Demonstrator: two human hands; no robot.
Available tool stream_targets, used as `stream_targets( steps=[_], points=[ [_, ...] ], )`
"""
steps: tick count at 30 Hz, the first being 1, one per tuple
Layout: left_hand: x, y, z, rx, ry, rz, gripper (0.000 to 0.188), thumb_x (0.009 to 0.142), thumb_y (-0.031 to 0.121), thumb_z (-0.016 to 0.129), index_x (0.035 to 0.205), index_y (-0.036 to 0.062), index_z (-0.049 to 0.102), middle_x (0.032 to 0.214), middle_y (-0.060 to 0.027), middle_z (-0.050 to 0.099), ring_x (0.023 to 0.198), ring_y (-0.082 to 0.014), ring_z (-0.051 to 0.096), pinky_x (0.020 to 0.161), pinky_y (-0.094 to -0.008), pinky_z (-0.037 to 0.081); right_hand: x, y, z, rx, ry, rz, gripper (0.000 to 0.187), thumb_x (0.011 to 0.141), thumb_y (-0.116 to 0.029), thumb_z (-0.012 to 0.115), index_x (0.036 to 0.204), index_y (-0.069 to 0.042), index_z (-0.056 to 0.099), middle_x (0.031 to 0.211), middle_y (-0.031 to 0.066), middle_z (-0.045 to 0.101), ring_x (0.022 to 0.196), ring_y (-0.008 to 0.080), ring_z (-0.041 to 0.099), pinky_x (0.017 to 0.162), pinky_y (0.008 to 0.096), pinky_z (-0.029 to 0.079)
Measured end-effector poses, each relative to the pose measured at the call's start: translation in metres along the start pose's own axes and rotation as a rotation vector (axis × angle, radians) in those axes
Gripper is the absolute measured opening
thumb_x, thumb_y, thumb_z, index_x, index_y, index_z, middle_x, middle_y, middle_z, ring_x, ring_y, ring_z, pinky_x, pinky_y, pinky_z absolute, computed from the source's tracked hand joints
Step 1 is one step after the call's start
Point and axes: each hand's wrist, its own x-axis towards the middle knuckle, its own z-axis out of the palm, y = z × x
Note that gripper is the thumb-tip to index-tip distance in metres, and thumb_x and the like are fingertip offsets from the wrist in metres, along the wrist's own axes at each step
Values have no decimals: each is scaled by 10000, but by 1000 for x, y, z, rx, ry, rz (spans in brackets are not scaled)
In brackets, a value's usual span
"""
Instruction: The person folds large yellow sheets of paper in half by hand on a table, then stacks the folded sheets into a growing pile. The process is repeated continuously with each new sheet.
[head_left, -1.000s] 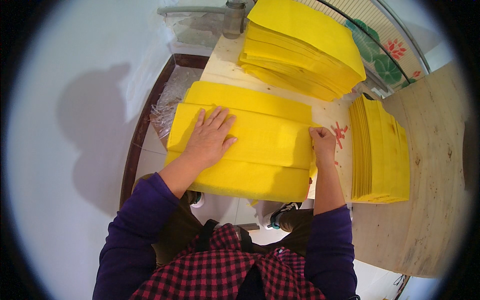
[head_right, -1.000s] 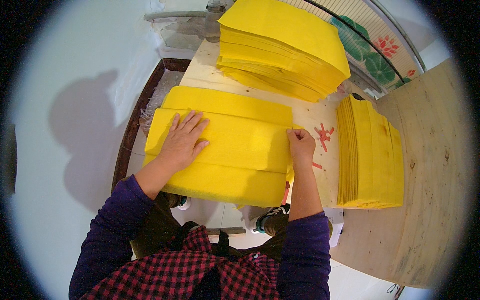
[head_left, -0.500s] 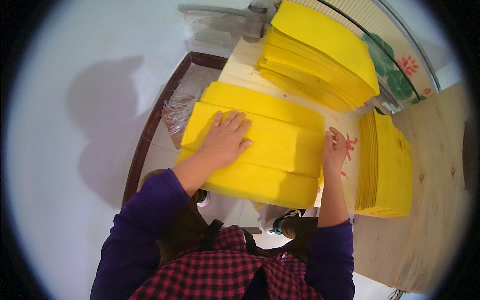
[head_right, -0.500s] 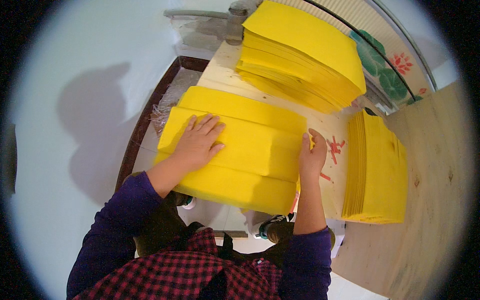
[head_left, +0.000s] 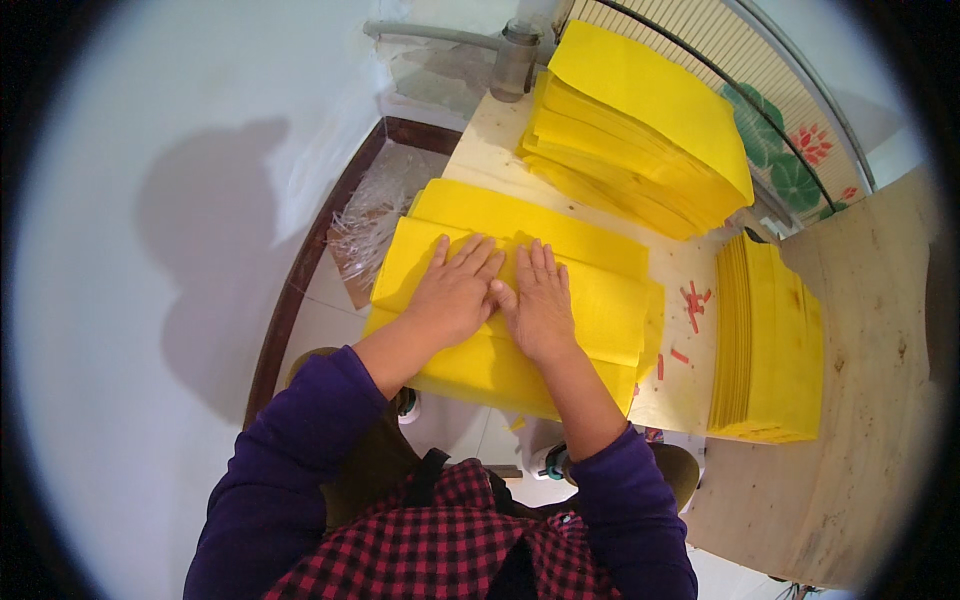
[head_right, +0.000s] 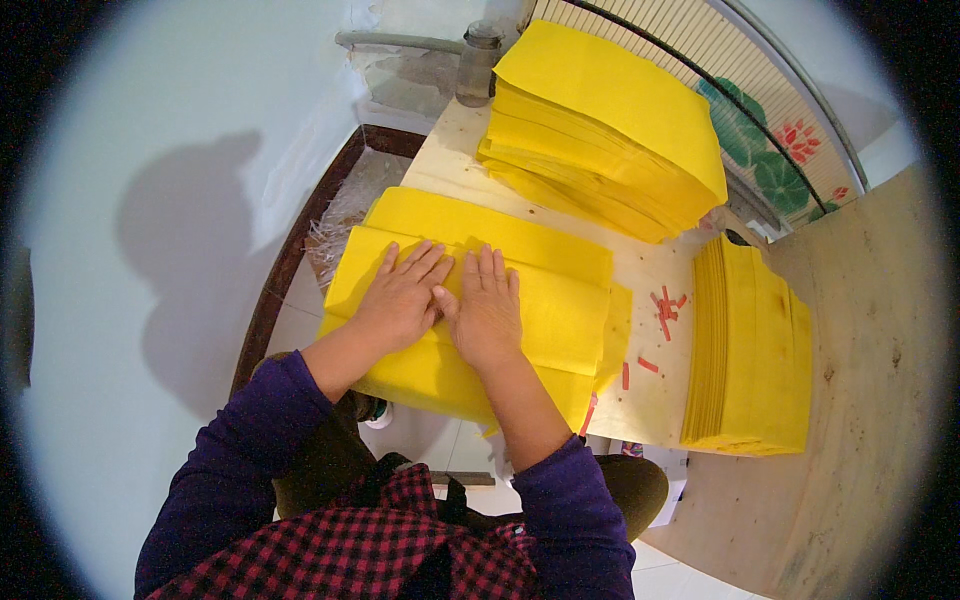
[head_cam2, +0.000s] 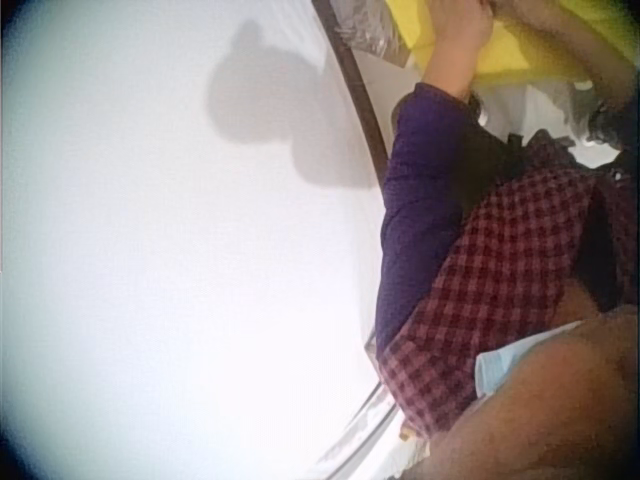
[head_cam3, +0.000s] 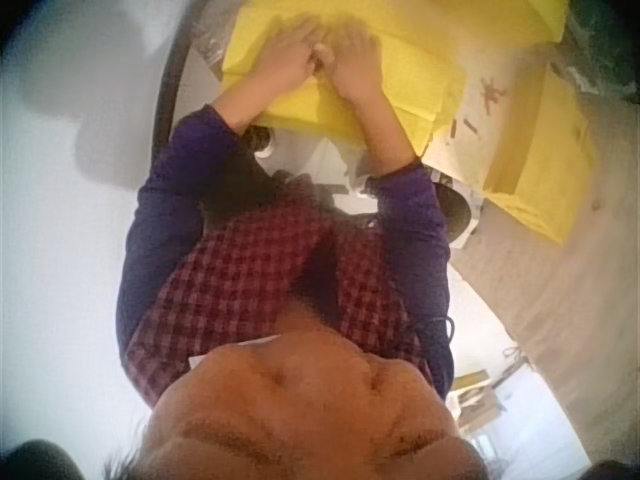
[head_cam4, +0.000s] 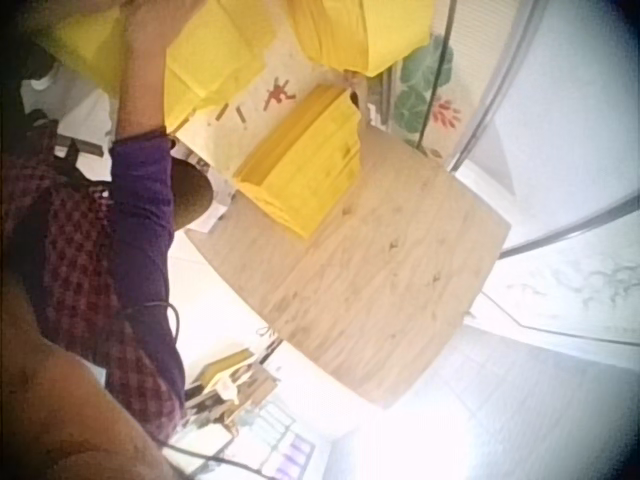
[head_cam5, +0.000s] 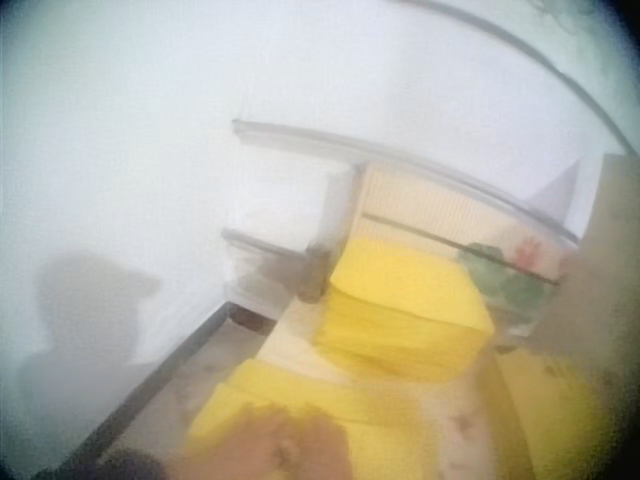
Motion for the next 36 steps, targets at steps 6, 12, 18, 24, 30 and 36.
stream_targets(
  steps=[6, 12, 18, 24, 30, 36],
  points=[
    [1, -2, 2, -7, -42, -4, 613, 897, 324, 547, 1414, 35, 389, 1497, -128, 341, 1419, -246, 256, 1159, -507, 126, 0, 6, 3, -63, -51, 38, 751, 956, -526, 388, 1442, 40, 300, 1527, 217, 247, 1441, 326, 177, 1166, 460, 116],
    [-1, 2, -4, 86, -117, -115, 724, 925, 451, 481, 1454, -5, 292, 1540, -127, 264, 1447, -234, 185, 1162, -516, 94, -11, 26, 4, -164, -48, 163, 786, 942, -538, 409, 1453, 42, 267, 1537, 215, 220, 1446, 320, 163, 1171, 433, 119],
    [-5, -20, -17, 120, -133, -328, 778, 938, 512, 434, 1472, -15, 227, 1560, -151, 197, 1457, -247, 149, 1163, -505, 106, -32, 68, -12, -201, 0, 328, 826, 930, -543, 432, 1455, 61, 228, 1531, 247, 202, 1442, 339, 163, 1175, 423, 124],
    [-7, -28, -28, 139, -191, -400, 817, 942, 551, 386, 1481, -29, 183, 1570, -147, 165, 1465, -238, 107, 1167, -505, 73, -36, 78, -11, -249, 17, 339, 809, 948, -546, 383, 1451, 69, 231, 1531, 246, 201, 1438, 343, 171, 1169, 429, 144],
    [2, -7, -40, 160, -18, -249, 719, 972, 460, 397, 1492, 13, 180, 1568, -142, 178, 1464, -264, 110, 1171, -482, 84, -39, 81, -13, -141, 27, 330, 783, 956, -542, 367, 1451, 53, 247, 1531, 244, 203, 1436, 342, 176, 1166, 440, 153],
    [36, 70, -2, -55, -112, -111, 685, 974, 448, 391, 1489, 33, 214, 1567, -117, 197, 1461, -249, 129, 1175, -456, 82, -37, 84, -15, -147, -30, 346, 777, 952, -544, 372, 1467, 22, 239, 1540, 229, 192, 1447, 322, 147, 1170, 433, 135]
  ],
)
